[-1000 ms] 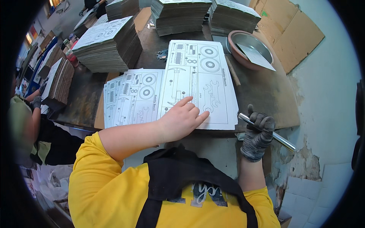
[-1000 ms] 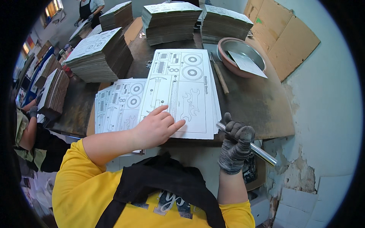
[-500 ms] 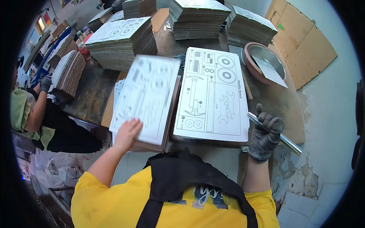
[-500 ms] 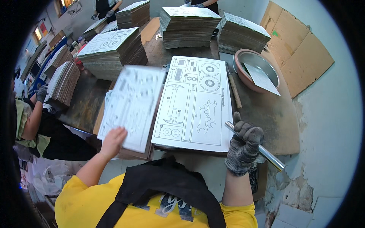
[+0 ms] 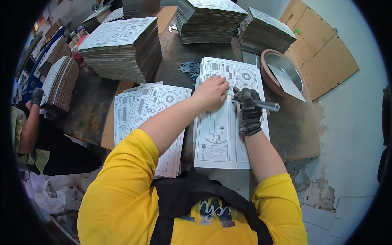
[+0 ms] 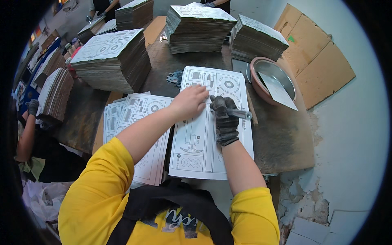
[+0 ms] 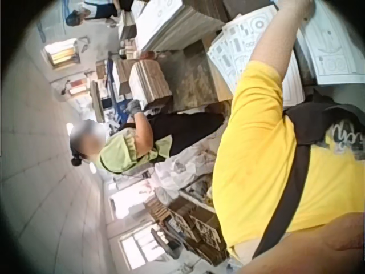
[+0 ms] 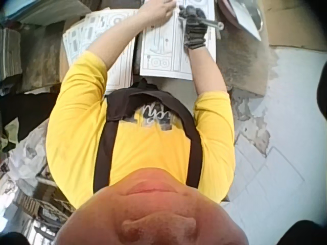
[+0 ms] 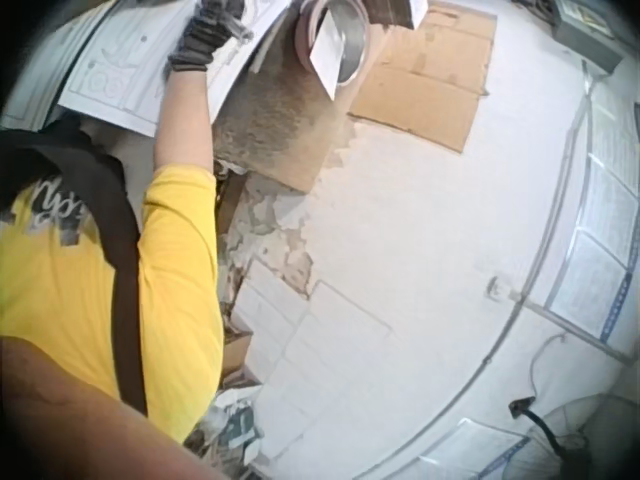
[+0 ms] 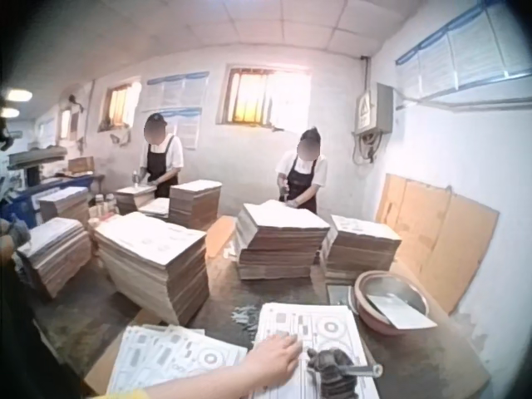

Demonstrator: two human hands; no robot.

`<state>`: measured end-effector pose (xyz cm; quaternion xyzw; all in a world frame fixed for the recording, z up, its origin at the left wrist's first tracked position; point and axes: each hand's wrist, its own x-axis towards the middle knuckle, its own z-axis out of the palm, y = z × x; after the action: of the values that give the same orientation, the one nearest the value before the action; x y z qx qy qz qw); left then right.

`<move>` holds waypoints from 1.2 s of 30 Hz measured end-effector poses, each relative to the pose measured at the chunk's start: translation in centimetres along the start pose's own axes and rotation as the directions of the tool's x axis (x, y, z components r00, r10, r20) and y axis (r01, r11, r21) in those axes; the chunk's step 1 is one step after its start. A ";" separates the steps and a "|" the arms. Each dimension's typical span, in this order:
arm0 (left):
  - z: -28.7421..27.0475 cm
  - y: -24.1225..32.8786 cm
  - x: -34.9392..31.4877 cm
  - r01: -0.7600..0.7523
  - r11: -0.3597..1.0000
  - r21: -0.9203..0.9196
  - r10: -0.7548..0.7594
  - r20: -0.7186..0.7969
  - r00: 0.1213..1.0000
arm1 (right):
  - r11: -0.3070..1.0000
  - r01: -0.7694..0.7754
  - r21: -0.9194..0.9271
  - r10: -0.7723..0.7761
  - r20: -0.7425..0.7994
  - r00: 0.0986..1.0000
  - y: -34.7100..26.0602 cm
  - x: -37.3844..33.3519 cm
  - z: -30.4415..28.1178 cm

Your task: The person repeatedly punches holes into a stack of printed paper sheets using a handheld punch tool. They align each sheet, press the tool to create holes, then move the punched sheet aside and repeat the process on the next sheet.

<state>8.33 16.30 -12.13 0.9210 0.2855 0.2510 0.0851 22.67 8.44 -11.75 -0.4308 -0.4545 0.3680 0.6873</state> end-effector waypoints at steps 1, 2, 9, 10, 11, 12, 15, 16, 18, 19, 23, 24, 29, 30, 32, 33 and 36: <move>0.8 -0.2 0.4 0.001 0.999 0.045 -0.002 0.021 1.000 | 1.000 0.004 0.007 -0.004 0.001 1.000 0.4 0.0 -0.3; 1.1 -0.4 0.3 0.000 0.999 0.047 0.000 0.011 1.000 | 1.000 0.007 -0.008 -0.007 0.008 1.000 0.8 -0.4 -0.4; 1.2 -0.4 0.2 0.061 0.993 0.097 -0.067 0.057 0.996 | 0.971 -0.152 -0.185 0.169 0.083 0.982 -1.1 -3.1 0.5; 1.3 -0.5 0.2 0.065 0.993 0.096 -0.071 0.061 0.996 | 0.968 -0.099 -0.229 0.125 0.100 0.987 -1.1 -4.7 0.3; 1.4 -0.5 0.2 0.067 0.994 0.090 -0.073 0.064 0.995 | 0.956 -0.145 -0.255 0.176 0.103 0.979 -2.7 -6.7 0.7; 1.3 -0.6 0.1 0.072 0.993 0.094 -0.079 0.067 0.995 | 0.944 -0.186 -0.273 0.223 0.111 0.968 -4.2 -8.9 1.1; 1.1 -0.2 0.5 0.070 0.992 0.104 -0.082 0.110 0.991 | 0.960 -0.275 -0.053 0.280 0.215 0.936 -5.7 -15.9 0.4; 1.0 -0.1 0.5 0.075 0.991 0.107 -0.088 0.127 0.988 | 0.984 -0.109 -0.141 0.146 0.288 0.946 -6.4 -16.6 0.5; 0.9 0.1 0.3 0.077 0.989 0.129 -0.097 0.148 0.984 | 0.949 0.185 -0.254 -0.072 0.396 0.916 -7.2 -17.5 0.7; 0.7 0.2 0.5 0.082 0.988 0.129 -0.101 0.151 0.983 | 0.905 0.304 -0.297 -0.153 0.439 0.885 -7.3 -17.5 0.6; 0.5 0.2 0.0 0.089 0.987 0.135 -0.098 0.062 0.993 | 0.937 0.298 -0.181 -0.205 0.407 0.890 -7.1 -17.6 0.6; 0.1 0.4 -0.2 0.103 0.986 0.131 -0.111 0.053 0.992 | 0.952 0.278 -0.131 -0.215 0.362 0.907 -7.4 -17.5 0.7; -4.4 7.8 -4.4 0.054 0.985 -0.165 -0.020 0.201 0.979 | 0.950 0.179 0.257 -0.150 -0.130 0.980 -9.6 -16.9 -2.8; -5.5 9.9 -6.2 0.063 0.953 -0.297 0.025 0.285 0.958 | 0.927 0.241 0.286 -0.205 -0.150 0.967 -10.1 -16.7 -4.2; -6.0 13.1 -9.5 -0.192 0.962 -0.194 0.251 0.354 0.901 | 0.931 0.259 0.259 -0.208 -0.209 0.956 -10.9 -16.7 -6.1; -5.7 13.8 -10.6 -0.263 0.959 -0.104 0.283 0.303 0.910 | 0.927 0.244 0.285 -0.192 -0.198 0.961 -11.5 -16.5 -6.6; -5.3 14.4 -11.7 -0.387 0.919 0.073 0.362 0.231 0.903 | 0.903 0.283 0.323 -0.216 -0.228 0.949 -12.0 -15.9 -7.7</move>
<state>4.24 -2.06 -8.05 0.9835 0.1067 0.1455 0.0113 26.23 -12.07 -7.22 -0.2716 -0.3667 0.3097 0.8342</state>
